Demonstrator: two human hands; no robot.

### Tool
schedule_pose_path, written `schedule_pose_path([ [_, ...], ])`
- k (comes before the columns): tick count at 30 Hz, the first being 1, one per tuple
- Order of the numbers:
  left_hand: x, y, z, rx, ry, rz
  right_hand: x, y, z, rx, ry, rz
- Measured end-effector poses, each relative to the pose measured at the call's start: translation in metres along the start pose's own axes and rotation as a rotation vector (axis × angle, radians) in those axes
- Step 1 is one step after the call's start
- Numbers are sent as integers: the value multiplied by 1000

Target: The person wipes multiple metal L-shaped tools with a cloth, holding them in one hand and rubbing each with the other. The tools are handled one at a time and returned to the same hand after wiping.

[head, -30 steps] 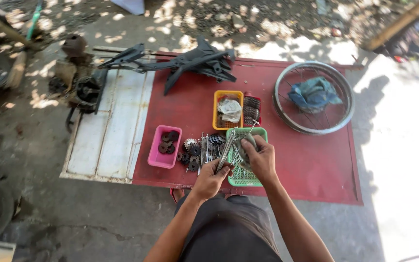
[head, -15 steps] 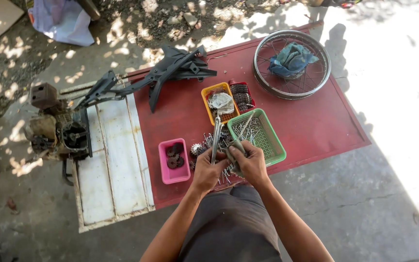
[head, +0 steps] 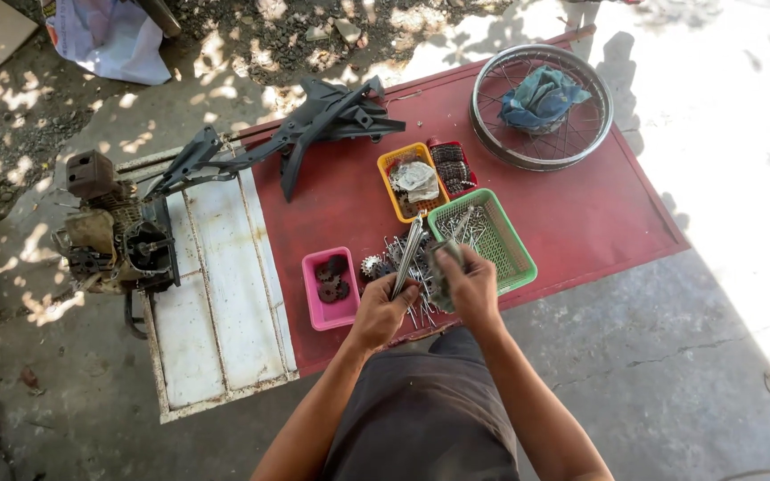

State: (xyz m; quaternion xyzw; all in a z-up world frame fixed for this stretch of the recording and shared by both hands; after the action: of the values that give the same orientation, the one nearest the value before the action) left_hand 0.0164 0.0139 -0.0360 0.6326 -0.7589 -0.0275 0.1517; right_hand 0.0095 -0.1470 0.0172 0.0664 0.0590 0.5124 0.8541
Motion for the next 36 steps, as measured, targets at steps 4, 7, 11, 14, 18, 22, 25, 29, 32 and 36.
schedule_pose_path([
  [4,17,0,-26,54,-29,-34,8,6,-9,-46,-36,60],
  [7,32,-6,-18,88,-58,-43,-10,-13,-3,-233,116,58],
  [11,61,-12,-5,88,-41,-82,-38,-52,20,-72,44,55],
  [14,81,-11,-1,65,-31,-167,-54,-88,25,14,-30,6],
  [18,103,-15,16,81,-15,-291,-66,-108,47,-1,-109,-32],
  [22,124,-19,13,105,-10,-366,-75,-105,30,72,-39,119],
  [25,136,-16,2,131,-4,-399,-80,-96,7,118,52,308],
  [29,143,-7,3,140,-56,-435,-84,-92,5,38,75,395],
  [32,142,-6,13,116,-41,-432,-82,-103,7,31,83,410],
  [36,134,3,3,86,33,-468,-76,-116,29,75,16,312],
])
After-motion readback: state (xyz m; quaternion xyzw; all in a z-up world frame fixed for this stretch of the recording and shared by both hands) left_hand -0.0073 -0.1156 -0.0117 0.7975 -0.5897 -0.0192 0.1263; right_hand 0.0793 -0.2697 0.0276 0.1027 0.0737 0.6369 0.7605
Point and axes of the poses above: each hand's wrist, its own y-axis away from the middle knuckle, its own x-axis out of the palm, z = x × y, the point moved 3 cm from there along -y, towards the middle knuckle, and after that the axes turned 8 degrees about -z, right-handed, at the moved point
